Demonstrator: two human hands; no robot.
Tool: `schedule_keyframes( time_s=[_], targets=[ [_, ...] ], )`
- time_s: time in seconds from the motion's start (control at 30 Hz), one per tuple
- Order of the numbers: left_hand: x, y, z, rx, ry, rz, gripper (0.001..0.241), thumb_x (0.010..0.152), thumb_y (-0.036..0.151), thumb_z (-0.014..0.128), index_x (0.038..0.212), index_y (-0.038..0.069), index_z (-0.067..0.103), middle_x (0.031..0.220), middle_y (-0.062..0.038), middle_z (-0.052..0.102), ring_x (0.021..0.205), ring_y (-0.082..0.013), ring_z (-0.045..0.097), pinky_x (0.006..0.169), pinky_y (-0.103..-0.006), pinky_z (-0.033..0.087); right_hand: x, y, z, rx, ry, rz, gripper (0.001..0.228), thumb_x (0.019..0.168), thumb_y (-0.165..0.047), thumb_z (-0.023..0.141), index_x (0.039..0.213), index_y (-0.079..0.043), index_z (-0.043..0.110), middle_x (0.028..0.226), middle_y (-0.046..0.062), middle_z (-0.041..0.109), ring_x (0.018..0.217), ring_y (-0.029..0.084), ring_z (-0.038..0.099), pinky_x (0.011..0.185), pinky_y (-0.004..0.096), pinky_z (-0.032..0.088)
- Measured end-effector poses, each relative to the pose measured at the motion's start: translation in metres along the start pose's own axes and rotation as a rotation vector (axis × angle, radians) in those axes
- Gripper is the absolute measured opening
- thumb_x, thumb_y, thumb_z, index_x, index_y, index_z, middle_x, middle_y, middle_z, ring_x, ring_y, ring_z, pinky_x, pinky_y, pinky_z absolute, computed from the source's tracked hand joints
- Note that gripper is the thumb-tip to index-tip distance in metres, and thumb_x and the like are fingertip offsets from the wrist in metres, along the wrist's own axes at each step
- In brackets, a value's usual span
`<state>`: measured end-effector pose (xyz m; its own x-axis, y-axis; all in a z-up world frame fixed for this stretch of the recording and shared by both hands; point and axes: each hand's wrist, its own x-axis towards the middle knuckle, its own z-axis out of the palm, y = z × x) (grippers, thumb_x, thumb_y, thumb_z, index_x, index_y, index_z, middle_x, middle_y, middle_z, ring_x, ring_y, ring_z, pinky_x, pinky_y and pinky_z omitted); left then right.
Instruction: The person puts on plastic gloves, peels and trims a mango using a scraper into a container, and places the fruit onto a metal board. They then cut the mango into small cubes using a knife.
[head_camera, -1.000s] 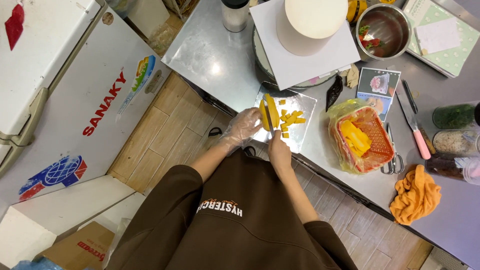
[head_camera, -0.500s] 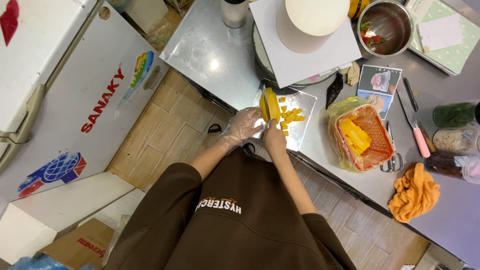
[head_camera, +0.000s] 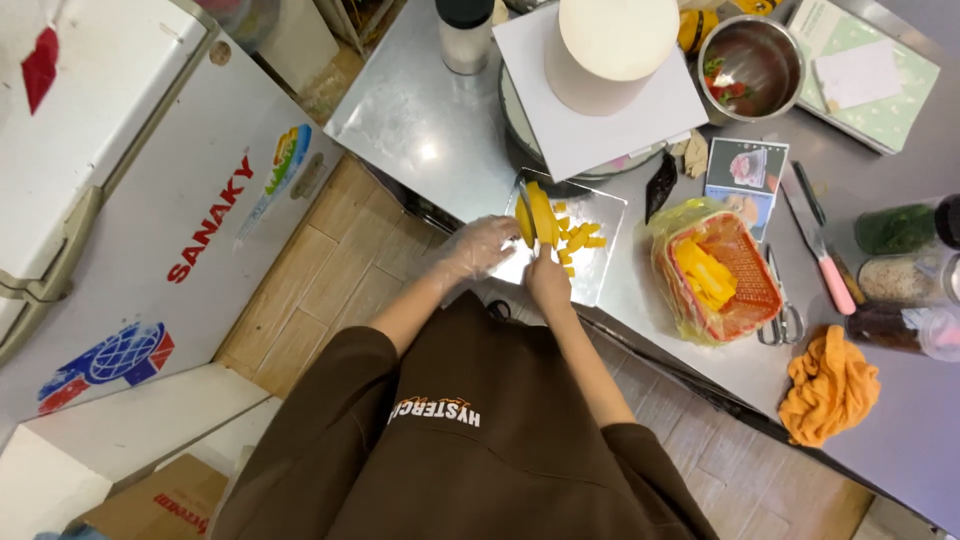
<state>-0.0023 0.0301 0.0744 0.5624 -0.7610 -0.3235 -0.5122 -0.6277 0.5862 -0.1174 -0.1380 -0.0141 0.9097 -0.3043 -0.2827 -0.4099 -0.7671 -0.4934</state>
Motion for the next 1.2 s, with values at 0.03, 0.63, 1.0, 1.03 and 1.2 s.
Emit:
schedule_keyframes(
  time_s=[0.03,0.63,1.0,1.03,1.2],
  targets=[
    [0.007,-0.005,-0.007,0.012,-0.016,0.005,0.046,0.098,0.028,0.057,0.141,0.013,0.056,0.153,-0.008,0.049,0.136,-0.0280,0.047,0.119,-0.0402,0.035,0.008,-0.001,-0.003,-0.006,0.006,-0.013,0.035,0.094,-0.020,0.053,0.123,-0.003,0.046,0.081,0.035,0.067,0.077,0.055,0.065,0.072,0.063,0.051],
    [0.066,0.009,-0.031,0.392,0.029,0.317,0.063,0.082,-0.006,0.052,0.145,-0.001,0.049,0.158,-0.020,0.038,0.147,-0.0317,0.032,0.121,-0.0391,0.024,-0.066,-0.003,-0.082,0.326,0.084,0.013,0.017,0.103,-0.019,0.052,0.111,-0.004,0.050,0.076,0.024,0.068,0.073,0.046,0.068,0.064,0.050,0.050],
    [0.020,0.045,-0.058,0.285,-0.198,0.023,0.070,0.090,0.023,0.058,0.155,0.006,0.039,0.160,-0.019,0.037,0.148,-0.0322,0.035,0.127,-0.0426,0.024,-0.128,0.030,-0.083,0.433,0.021,0.235,0.019,0.103,-0.024,0.049,0.108,-0.006,0.054,0.071,0.017,0.070,0.066,0.038,0.071,0.064,0.045,0.053],
    [0.017,0.047,-0.056,0.269,-0.233,-0.049,0.070,0.094,0.031,0.058,0.156,0.006,0.037,0.160,-0.020,0.038,0.147,-0.0326,0.037,0.127,-0.0424,0.025,-0.130,0.033,-0.080,0.432,-0.011,0.203,0.020,0.104,-0.025,0.049,0.105,-0.005,0.054,0.071,0.017,0.072,0.069,0.038,0.073,0.066,0.045,0.054],
    [0.016,0.037,-0.002,0.219,0.009,-0.083,0.072,0.096,0.035,0.053,0.158,0.009,0.026,0.166,-0.014,0.022,0.155,-0.0308,0.016,0.129,-0.0430,0.010,-0.124,0.031,-0.059,0.163,0.020,0.205,0.021,0.104,-0.024,0.050,0.113,-0.004,0.050,0.076,0.028,0.070,0.076,0.050,0.068,0.069,0.057,0.052]
  ],
)
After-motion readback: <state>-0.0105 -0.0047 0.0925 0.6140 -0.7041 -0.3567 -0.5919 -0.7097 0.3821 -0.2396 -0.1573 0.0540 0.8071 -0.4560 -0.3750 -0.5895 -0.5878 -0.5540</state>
